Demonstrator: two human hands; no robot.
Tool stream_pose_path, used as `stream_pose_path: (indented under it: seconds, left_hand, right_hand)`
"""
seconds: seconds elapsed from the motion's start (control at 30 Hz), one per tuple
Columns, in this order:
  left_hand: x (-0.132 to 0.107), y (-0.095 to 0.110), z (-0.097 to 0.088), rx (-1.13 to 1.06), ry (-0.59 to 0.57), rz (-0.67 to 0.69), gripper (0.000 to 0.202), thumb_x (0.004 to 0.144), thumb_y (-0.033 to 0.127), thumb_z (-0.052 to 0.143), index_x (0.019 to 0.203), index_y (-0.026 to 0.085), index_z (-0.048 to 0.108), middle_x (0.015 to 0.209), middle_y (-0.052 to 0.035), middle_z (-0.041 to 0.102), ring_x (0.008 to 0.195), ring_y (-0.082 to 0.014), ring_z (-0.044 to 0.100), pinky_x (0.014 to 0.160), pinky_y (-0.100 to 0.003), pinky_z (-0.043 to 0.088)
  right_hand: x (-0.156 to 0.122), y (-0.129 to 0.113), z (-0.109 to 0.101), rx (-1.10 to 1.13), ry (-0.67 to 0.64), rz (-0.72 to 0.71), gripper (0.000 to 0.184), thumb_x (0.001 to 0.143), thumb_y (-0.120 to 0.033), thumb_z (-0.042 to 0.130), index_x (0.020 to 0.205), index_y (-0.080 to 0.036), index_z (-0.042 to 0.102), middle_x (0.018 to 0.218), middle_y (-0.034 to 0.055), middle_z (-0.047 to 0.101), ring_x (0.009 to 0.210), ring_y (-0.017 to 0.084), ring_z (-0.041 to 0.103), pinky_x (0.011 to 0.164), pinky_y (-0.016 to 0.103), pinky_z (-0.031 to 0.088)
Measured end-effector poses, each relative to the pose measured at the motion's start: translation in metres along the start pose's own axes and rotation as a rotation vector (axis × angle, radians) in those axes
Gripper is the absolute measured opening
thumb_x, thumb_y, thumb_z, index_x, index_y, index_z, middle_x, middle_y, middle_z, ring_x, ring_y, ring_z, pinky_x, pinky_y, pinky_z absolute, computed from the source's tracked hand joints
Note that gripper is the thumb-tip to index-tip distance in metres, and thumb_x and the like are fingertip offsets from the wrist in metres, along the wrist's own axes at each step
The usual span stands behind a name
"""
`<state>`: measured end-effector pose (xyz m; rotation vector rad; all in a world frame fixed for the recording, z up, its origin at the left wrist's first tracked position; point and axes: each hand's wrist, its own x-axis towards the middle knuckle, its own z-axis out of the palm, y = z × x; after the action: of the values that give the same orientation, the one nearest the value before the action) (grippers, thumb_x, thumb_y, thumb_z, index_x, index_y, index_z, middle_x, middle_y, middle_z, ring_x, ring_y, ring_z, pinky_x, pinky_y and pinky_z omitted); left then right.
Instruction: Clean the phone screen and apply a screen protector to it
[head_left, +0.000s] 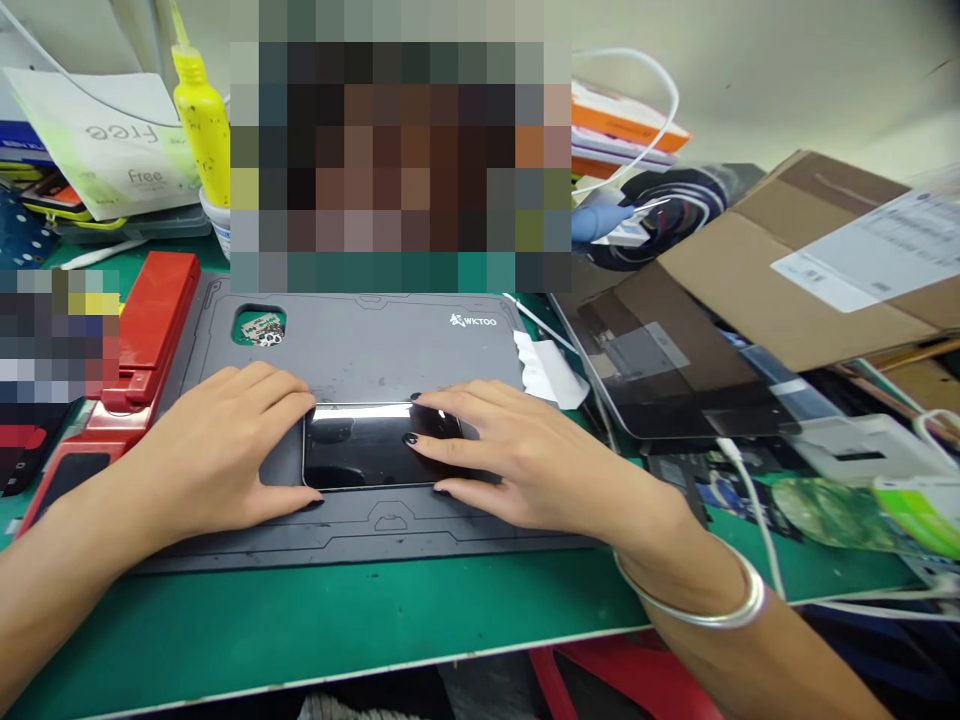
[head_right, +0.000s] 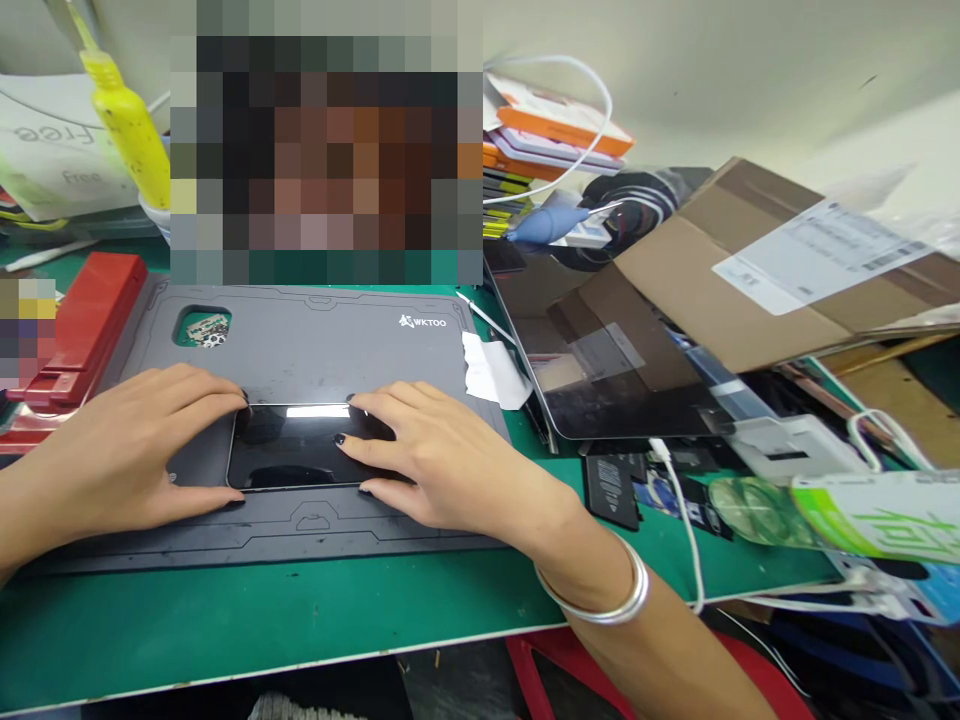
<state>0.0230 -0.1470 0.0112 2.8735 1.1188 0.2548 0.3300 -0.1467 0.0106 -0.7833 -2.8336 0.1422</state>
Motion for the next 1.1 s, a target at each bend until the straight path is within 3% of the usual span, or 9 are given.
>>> stream_pose_path:
  seconds: [1.1]
  left_hand:
    - [-0.001,-0.0009,0.0009,0.021,0.028,0.04,0.058,0.082,0.057,0.065,0.115,0.01,0.062,0.114,-0.0183,0.067,0.101,-0.0348,0.062,0.085,-0.049,0.053]
  right_hand:
    - [-0.0027,0.0022,0.0006,-0.007,0.0,-0.004,0.023,0.094,-0.026,0.061,0.113,-0.021,0.072,0.125,0.0166,0.063,0.101,0.028,0.059,0.085,0.044,0.053]
